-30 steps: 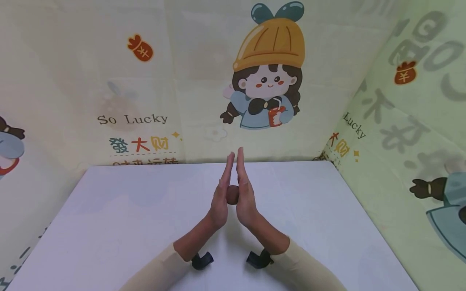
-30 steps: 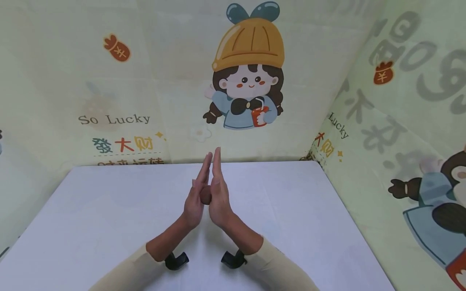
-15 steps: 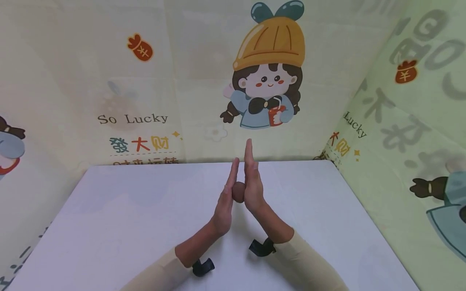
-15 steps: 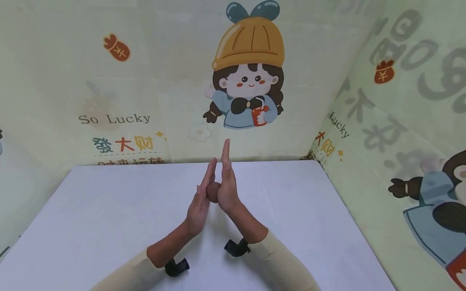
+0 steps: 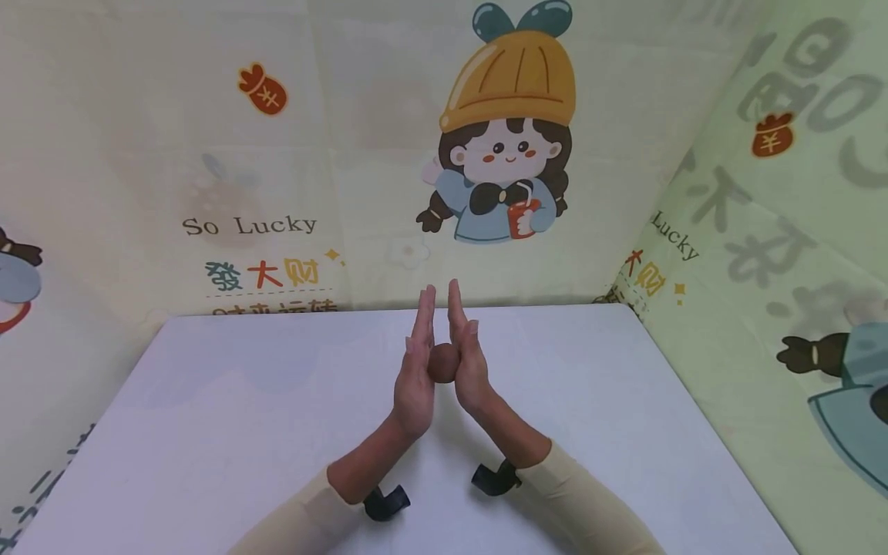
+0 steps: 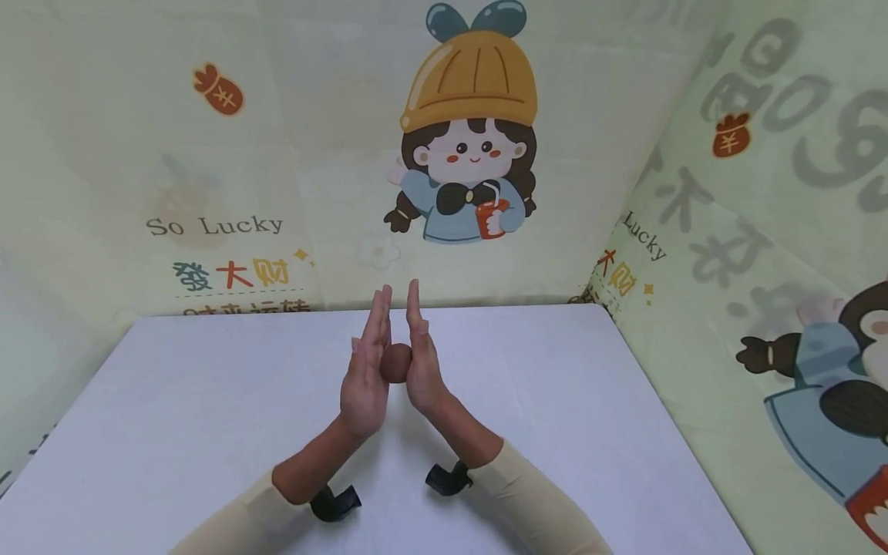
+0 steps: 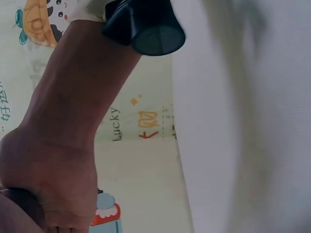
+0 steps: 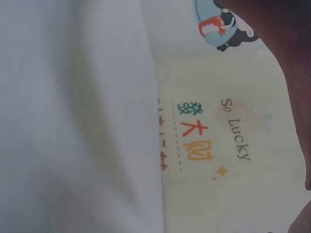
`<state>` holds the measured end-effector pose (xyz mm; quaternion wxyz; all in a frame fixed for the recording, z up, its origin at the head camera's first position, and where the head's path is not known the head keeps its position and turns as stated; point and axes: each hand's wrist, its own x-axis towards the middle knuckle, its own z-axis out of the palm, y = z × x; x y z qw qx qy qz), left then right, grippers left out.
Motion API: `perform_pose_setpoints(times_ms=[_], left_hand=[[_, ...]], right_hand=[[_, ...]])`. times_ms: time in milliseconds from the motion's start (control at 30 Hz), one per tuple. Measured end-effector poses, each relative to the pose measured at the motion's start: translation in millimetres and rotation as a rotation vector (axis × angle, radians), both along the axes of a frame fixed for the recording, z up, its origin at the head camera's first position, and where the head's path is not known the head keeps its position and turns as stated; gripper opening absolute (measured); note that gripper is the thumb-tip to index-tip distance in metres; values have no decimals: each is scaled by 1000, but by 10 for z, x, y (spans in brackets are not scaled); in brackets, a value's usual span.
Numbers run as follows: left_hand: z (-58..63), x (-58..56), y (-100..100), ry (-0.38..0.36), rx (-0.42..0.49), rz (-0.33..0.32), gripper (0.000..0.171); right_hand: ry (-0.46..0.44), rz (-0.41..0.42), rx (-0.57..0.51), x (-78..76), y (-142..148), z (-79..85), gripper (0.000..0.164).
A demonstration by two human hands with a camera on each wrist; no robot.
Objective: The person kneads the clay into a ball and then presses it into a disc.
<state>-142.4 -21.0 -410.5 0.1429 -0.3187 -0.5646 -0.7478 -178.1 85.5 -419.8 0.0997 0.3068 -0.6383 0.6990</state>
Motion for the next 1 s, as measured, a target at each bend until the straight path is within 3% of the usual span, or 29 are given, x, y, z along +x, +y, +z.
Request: perform_pose_setpoints(times_ms=[233,333,567,733,1000], left_hand=[[53,-41,-32,-40,39,68,62],[55,-76,-45,-65,45,104,62],[20,-224,-98,-163,93,180,63],[-8,-362,-165,-138,87,234,63],[-64,-494,-259,-64,50,257,60]], right_hand=[[13,24,33,76,-73,-64,73],[10,38,27,122,-96,-85,78],[32,102,-14,219,-158,-136,78],[76,137,-44,294,-190,-129,71],[169,129,-55,371,-215,-68,67]])
